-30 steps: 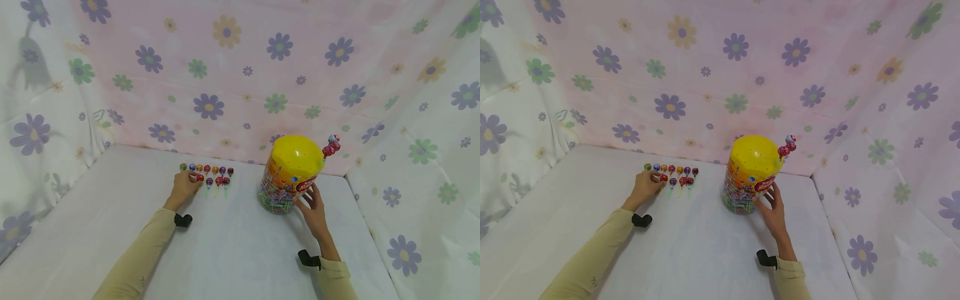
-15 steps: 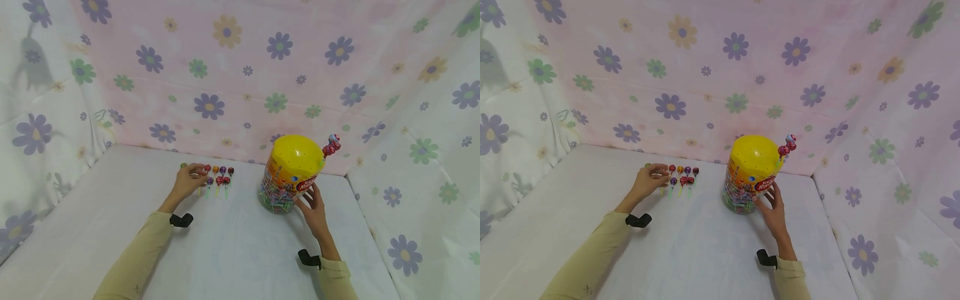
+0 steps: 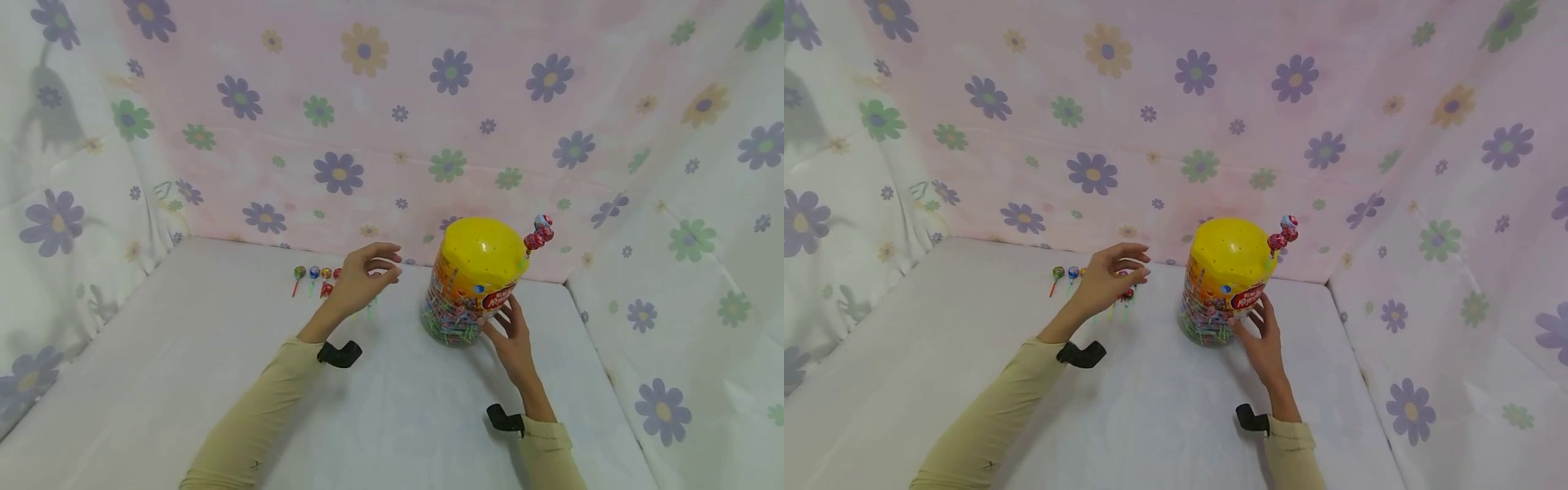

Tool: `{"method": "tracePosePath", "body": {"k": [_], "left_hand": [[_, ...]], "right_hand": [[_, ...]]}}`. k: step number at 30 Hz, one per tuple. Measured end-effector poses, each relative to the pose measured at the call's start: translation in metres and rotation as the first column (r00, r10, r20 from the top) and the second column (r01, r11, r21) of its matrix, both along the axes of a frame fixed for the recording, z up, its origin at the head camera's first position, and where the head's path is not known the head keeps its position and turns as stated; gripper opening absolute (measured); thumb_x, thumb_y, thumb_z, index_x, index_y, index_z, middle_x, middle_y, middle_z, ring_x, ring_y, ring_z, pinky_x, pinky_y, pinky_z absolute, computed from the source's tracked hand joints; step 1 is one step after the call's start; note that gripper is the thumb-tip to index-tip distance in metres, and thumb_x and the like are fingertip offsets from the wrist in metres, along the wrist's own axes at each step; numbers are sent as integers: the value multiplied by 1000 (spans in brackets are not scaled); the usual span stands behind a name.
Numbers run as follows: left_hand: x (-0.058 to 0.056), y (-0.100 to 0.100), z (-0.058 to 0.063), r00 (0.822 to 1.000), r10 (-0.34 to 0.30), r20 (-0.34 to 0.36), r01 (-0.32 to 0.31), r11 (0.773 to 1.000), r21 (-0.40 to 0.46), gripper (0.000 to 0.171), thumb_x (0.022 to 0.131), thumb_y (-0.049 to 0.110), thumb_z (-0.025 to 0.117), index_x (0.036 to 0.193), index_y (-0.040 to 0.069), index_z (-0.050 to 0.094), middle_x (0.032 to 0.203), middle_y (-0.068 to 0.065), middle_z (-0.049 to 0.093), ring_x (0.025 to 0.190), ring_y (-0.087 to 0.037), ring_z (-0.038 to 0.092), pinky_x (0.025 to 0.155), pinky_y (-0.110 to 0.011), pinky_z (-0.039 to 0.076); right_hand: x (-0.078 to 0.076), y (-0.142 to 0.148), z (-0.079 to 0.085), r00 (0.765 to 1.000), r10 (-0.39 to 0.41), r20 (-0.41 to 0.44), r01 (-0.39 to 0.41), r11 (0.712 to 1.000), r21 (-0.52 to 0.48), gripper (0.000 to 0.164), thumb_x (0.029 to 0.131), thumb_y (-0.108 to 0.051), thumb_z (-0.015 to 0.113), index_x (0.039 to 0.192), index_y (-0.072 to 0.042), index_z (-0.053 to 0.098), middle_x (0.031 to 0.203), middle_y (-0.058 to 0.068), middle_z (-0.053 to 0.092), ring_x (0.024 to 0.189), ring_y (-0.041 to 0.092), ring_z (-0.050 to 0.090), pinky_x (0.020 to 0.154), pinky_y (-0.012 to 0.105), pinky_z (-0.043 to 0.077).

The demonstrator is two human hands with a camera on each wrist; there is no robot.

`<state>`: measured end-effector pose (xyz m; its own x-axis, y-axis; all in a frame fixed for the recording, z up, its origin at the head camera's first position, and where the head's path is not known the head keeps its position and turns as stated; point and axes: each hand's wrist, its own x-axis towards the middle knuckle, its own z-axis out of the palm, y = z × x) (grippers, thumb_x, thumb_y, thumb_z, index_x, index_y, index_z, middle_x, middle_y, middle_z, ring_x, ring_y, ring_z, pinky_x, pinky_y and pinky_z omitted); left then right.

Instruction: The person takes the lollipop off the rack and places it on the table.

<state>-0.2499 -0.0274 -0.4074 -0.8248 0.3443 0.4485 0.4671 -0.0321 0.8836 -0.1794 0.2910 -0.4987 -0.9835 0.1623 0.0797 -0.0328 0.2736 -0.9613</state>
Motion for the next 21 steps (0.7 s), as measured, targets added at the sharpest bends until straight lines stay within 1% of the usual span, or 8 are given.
{"method": "tracePosePath", "body": {"k": [3, 5, 9, 14, 18, 20, 21], "left_hand": [[9, 30, 20, 997, -64, -36, 64, 998, 11, 34, 97, -1, 65, 131, -5, 61, 120, -24, 65, 108, -35, 70, 86, -31, 62], [14, 48, 31, 993, -93, -67, 93, 996, 3, 32, 99, 1, 64, 130, -5, 62, 122, -23, 66, 110, -33, 69, 89, -32, 61], [20, 83, 46, 985, -138, -107, 137, 990, -15, 32, 99, 4, 64, 130, -5, 62, 125, -19, 68, 114, -29, 69, 95, -29, 58], [22, 117, 58, 977, -179, -116, 180, 984, -1, 36, 99, 0, 63, 134, -5, 60, 128, -19, 67, 116, -27, 68, 99, -25, 55], [22, 137, 64, 974, -168, -150, 170, 985, 4, 39, 96, -3, 65, 135, -5, 59, 131, -19, 64, 120, -26, 66, 100, -23, 53], [22, 146, 66, 973, -162, -165, 164, 986, -2, 41, 96, -3, 66, 136, -5, 58, 134, -19, 63, 122, -26, 64, 101, -22, 53], [21, 149, 67, 972, -161, -170, 162, 987, -7, 43, 95, -4, 67, 137, -5, 57, 135, -19, 62, 122, -26, 64, 101, -22, 52]], "right_hand": [[0, 1, 1, 1000, -2, 5, 2, 1000, -2, 87, 98, -31, 70, 164, -31, 13, 165, 11, 28, 149, 39, 30, 120, 63, 29], [-1, 1, 1, 1000, -4, 10, 4, 1000, -7, 87, 98, -32, 70, 164, -31, 14, 165, 11, 28, 149, 39, 31, 119, 63, 30], [-1, 1, 2, 1000, -2, 5, 2, 1000, -12, 86, 98, -32, 70, 164, -31, 15, 165, 12, 29, 149, 40, 31, 119, 63, 30], [-2, 0, 3, 1000, 2, -7, -2, 1000, -16, 86, 99, -29, 69, 164, -30, 14, 165, 13, 28, 149, 40, 31, 119, 62, 31], [-2, 0, 4, 1000, 1, -2, -1, 1000, -15, 85, 99, -26, 68, 164, -28, 14, 165, 13, 27, 149, 40, 31, 120, 61, 30], [-1, -1, 7, 1000, 3, 5, -3, 1000, -22, 85, 99, -24, 69, 164, -27, 14, 165, 14, 27, 149, 40, 31, 120, 61, 30], [1, -2, 11, 1000, 8, 7, -8, 1000, -26, 85, 99, -22, 68, 165, -25, 14, 165, 15, 27, 149, 41, 30, 120, 61, 30]]}}
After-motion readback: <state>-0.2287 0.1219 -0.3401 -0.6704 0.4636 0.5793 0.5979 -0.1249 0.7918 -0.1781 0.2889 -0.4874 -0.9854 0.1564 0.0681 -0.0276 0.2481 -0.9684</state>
